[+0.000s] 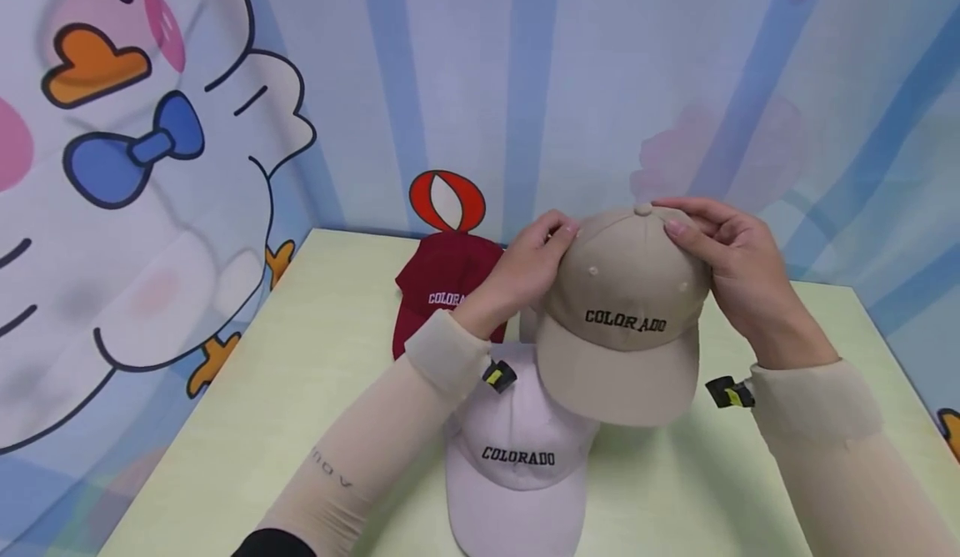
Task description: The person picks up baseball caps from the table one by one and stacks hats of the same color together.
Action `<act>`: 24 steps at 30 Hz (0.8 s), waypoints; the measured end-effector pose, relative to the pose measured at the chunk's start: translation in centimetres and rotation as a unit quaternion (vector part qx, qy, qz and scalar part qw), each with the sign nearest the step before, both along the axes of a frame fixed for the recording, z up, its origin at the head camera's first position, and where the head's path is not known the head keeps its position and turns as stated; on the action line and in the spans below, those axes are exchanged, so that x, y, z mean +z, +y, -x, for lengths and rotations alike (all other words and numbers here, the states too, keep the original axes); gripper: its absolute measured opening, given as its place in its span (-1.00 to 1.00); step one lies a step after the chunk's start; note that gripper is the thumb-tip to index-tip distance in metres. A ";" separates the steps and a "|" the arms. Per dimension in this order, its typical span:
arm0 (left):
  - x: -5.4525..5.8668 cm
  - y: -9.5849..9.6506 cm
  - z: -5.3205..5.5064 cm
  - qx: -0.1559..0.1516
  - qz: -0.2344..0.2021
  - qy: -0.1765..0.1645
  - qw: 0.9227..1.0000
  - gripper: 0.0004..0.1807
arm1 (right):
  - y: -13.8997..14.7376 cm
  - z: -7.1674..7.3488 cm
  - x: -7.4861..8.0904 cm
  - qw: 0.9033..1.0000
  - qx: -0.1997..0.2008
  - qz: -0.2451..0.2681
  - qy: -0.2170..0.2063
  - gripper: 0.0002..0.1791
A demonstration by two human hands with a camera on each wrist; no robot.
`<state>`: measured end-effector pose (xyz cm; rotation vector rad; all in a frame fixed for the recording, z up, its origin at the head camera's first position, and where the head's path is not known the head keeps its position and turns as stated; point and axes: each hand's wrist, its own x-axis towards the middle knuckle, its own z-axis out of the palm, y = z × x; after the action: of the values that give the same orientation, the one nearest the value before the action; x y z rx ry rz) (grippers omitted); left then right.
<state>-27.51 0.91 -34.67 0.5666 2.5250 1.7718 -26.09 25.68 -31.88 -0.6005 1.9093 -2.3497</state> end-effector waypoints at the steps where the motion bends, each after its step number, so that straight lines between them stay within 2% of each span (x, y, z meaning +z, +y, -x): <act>1: 0.0 -0.1 0.1 0.000 -0.012 -0.001 1.000 -0.68 | -0.1 0.1 0.1 1.000 -0.001 -0.008 -0.002 -0.65; 4: -0.1 -0.5 0.5 -0.001 -0.039 0.012 0.999 -0.75 | -0.4 0.3 0.4 0.997 -0.021 -0.071 0.000 -0.65; 6: -0.1 -0.5 0.7 -0.002 -0.052 0.028 0.998 -0.76 | -0.6 0.3 0.7 0.986 -0.048 -0.157 0.004 -0.60; 8: -0.1 -0.5 0.9 0.001 -0.060 0.046 0.997 -0.76 | -0.8 0.3 1.2 0.966 -0.074 -0.248 0.000 -0.52; 11: 0.0 -0.3 1.0 0.003 -0.069 0.058 0.996 -0.75 | -1.5 0.3 2.0 0.926 -0.105 -0.363 -0.004 -0.40; 13: 0.2 -0.1 1.0 0.007 -0.069 0.061 0.996 -0.76 | -2.1 0.3 2.5 0.911 -0.115 -0.397 0.006 -0.39; 15: 0.3 0.0 1.1 0.013 -0.068 0.061 0.996 -0.76 | -2.8 0.5 3.0 0.897 -0.129 -0.421 0.036 -0.42; 19: 0.4 0.2 1.1 0.033 -0.060 0.068 0.995 -0.75 | -3.6 1.0 3.7 0.884 -0.141 -0.436 0.094 -0.51; 24: 0.3 0.2 0.8 0.048 -0.052 0.080 0.994 -0.70 | -3.8 1.9 4.2 0.883 -0.135 -0.433 0.117 -0.55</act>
<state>-28.27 1.12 -34.41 0.6266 2.6177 1.9755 -28.03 21.92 -27.71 -0.5417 2.9718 -1.2647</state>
